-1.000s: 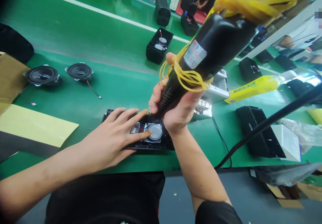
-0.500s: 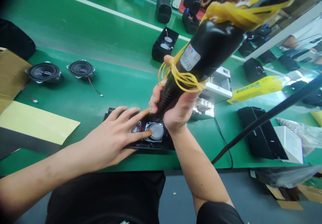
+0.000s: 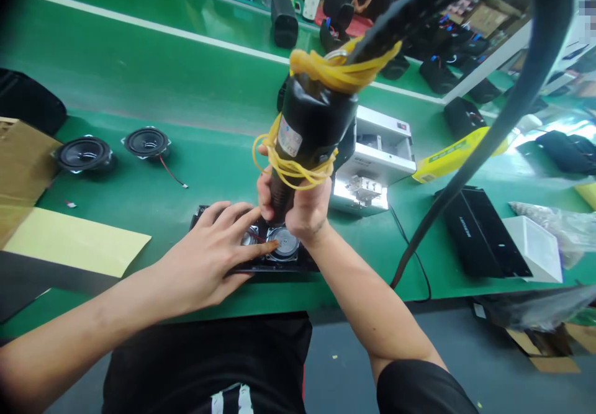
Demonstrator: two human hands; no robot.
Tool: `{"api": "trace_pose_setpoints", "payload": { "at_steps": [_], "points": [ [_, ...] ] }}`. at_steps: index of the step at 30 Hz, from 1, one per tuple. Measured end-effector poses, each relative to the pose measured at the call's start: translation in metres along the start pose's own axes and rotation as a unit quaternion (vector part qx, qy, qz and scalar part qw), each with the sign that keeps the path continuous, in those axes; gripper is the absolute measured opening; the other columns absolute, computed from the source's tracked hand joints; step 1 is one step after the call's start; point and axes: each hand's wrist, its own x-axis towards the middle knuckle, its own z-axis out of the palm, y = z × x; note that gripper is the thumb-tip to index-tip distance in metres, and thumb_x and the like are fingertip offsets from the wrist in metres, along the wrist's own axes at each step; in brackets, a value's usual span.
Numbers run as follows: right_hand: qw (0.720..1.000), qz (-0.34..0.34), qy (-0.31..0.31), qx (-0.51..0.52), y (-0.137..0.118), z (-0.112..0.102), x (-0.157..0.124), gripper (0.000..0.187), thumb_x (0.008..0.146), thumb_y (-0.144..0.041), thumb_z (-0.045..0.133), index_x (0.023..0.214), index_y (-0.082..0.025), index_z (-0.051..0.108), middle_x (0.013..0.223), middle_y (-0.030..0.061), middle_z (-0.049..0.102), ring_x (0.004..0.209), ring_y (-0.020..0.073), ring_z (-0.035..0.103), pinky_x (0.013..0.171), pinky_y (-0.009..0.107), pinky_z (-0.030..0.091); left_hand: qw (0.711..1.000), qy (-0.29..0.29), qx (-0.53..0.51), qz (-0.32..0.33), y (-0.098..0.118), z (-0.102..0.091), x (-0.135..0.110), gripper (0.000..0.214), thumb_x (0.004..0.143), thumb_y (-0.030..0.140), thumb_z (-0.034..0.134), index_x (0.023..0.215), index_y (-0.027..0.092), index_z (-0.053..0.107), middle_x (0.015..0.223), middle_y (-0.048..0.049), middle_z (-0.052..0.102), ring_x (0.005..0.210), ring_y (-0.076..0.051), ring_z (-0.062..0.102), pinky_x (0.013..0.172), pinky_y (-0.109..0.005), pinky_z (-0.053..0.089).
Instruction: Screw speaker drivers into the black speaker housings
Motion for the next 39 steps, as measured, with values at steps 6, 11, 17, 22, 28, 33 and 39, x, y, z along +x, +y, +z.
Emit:
{"api": "trace_pose_setpoints", "payload": {
  "at_steps": [6,11,17,22,28,33,39],
  "points": [
    [1.0,-0.012,-0.016,0.024,0.012,-0.004,-0.003,0.055,0.09,-0.078,0.066,0.114,-0.029,0.063,0.064,-0.0051,0.057,0.039,0.0122,0.046,0.035,0.024,0.038,1.0,-0.004,-0.005,-0.008,0.001,0.0,0.0,0.06,0.086,0.033,0.078,0.146,0.033,0.068,0.154,-0.0172,0.054,0.146,-0.045,0.043,0.118,-0.069,0.036],
    [0.999,-0.029,-0.026,0.005,0.005,-0.004,-0.001,0.056,0.095,-0.078,0.059,0.122,-0.029,0.06,0.069,-0.0048,0.059,0.043,0.0121,0.05,0.039,0.025,0.042,1.0,0.02,-0.006,-0.005,0.0,0.006,-0.003,0.059,0.087,0.031,0.076,0.145,0.037,0.068,0.161,-0.0165,0.049,0.146,-0.045,0.045,0.118,-0.07,0.037],
    [0.967,-0.199,0.147,-0.069,-0.068,-0.032,0.008,0.059,0.093,-0.081,0.056,0.123,-0.03,0.058,0.061,-0.0087,0.054,0.034,0.0125,0.043,0.03,0.024,0.036,0.997,0.08,0.019,0.008,-0.005,0.021,-0.006,0.053,0.088,0.032,0.075,0.14,0.041,0.069,0.167,-0.0144,0.046,0.143,-0.046,0.049,0.111,-0.072,0.041],
    [0.886,-0.311,0.279,-0.203,-0.113,-0.087,0.016,0.057,0.098,-0.077,0.051,0.114,-0.023,0.063,0.057,-0.0076,0.051,0.036,0.0105,0.042,0.033,0.021,0.032,0.994,0.106,0.027,0.017,-0.002,0.026,-0.001,0.05,0.092,0.035,0.071,0.141,0.04,0.067,0.169,-0.0126,0.046,0.143,-0.045,0.05,0.11,-0.071,0.044],
    [0.88,-0.286,0.295,-0.238,-0.101,-0.113,0.02,0.064,0.094,-0.086,0.046,0.109,-0.025,0.061,0.058,-0.0084,0.049,0.036,0.0113,0.043,0.034,0.022,0.032,0.99,0.1,0.077,0.059,-0.006,0.026,0.003,0.059,0.093,0.028,0.066,0.151,0.039,0.06,0.171,-0.0125,0.044,0.142,-0.044,0.052,0.104,-0.067,0.051],
    [0.884,-0.275,0.298,-0.233,-0.094,-0.113,0.015,0.059,0.097,-0.083,0.045,0.105,-0.027,0.063,0.059,-0.0072,0.047,0.036,0.0118,0.044,0.035,0.024,0.034,0.992,0.116,0.025,0.037,-0.018,0.013,-0.006,0.06,0.1,0.04,0.062,0.159,0.039,0.05,0.176,-0.0059,0.037,0.151,-0.04,0.047,0.109,-0.06,0.053],
    [0.893,-0.272,0.28,-0.226,-0.096,-0.111,0.008,0.057,0.095,-0.08,0.051,0.11,-0.028,0.068,0.06,-0.0056,0.05,0.037,0.0121,0.044,0.036,0.024,0.034,0.989,0.141,0.009,-0.032,-0.04,0.005,-0.015,0.026,0.103,0.044,0.058,0.126,0.035,0.067,0.159,-0.0037,0.057,0.137,-0.038,0.06,0.109,-0.063,0.05]
  ]
}}
